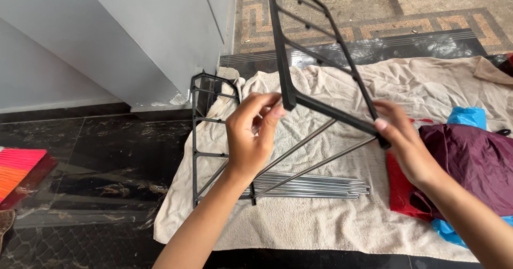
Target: The person assembles a metal drying rack by inserting horizontal metal rods into slots on two black plastic side frames. They connect the frames with the rods and adjust the structure to form a stable rack.
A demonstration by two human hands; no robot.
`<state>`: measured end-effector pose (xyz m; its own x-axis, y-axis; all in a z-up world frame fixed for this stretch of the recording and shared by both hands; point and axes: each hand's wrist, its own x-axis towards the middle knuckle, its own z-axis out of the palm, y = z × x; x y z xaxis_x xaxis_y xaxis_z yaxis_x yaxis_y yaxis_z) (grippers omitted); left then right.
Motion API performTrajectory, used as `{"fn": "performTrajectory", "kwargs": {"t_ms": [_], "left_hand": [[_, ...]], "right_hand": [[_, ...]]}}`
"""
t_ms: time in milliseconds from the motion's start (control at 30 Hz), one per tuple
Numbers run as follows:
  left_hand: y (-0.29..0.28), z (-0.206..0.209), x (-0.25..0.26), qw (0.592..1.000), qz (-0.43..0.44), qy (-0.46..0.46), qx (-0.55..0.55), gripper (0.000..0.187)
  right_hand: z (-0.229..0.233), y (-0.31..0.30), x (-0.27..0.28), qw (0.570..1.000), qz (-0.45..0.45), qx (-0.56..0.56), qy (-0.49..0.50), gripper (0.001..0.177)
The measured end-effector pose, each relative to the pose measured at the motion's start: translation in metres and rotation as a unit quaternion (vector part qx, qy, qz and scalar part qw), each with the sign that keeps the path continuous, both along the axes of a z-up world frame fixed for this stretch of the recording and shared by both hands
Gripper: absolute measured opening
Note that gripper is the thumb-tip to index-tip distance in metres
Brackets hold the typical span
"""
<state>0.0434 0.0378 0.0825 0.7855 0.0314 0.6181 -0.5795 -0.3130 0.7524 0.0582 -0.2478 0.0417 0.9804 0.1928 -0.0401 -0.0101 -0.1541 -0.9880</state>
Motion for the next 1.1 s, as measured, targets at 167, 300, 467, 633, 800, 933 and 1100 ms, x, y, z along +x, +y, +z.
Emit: {"fn": "performTrajectory", "kwargs": {"t_ms": [167,300,467,633,800,933,1100], "left_hand": [[-0.007,0.019,0.0,0.998,0.014,-0.038,-0.044,0.013],[-0.001,0.026,-0.009,0.993,-0.003,-0.1,-0.056,0.016],[-0.013,0.019,0.011,0.985,-0.025,-0.149,-0.085,0.025],[-0.021,-0.02,0.028,0.986,-0.043,-0.078,-0.138,0.026],[-0.017,-0.085,0.048,0.971,-0.076,0.021,-0.225,0.027],[0.002,-0.114,0.06,0.973,-0.081,0.061,-0.208,0.023],[0.013,-0.108,0.054,0.973,-0.054,0.082,-0.208,0.033]], "right_hand": [[0.023,0.01,-0.002,0.977,0.054,0.168,0.12,0.055],[0.059,0.006,-0.003,0.992,0.041,0.12,0.014,0.05],[0.081,-0.005,-0.009,0.994,-0.005,0.06,-0.088,0.049],[0.071,-0.009,0.003,0.99,-0.052,-0.061,-0.115,0.043],[0.046,-0.005,0.02,0.992,-0.026,-0.121,-0.029,0.044],[0.032,-0.001,0.031,0.998,0.003,-0.069,-0.015,0.054],[0.026,0.009,0.048,0.997,0.024,-0.069,-0.02,0.059]]}}
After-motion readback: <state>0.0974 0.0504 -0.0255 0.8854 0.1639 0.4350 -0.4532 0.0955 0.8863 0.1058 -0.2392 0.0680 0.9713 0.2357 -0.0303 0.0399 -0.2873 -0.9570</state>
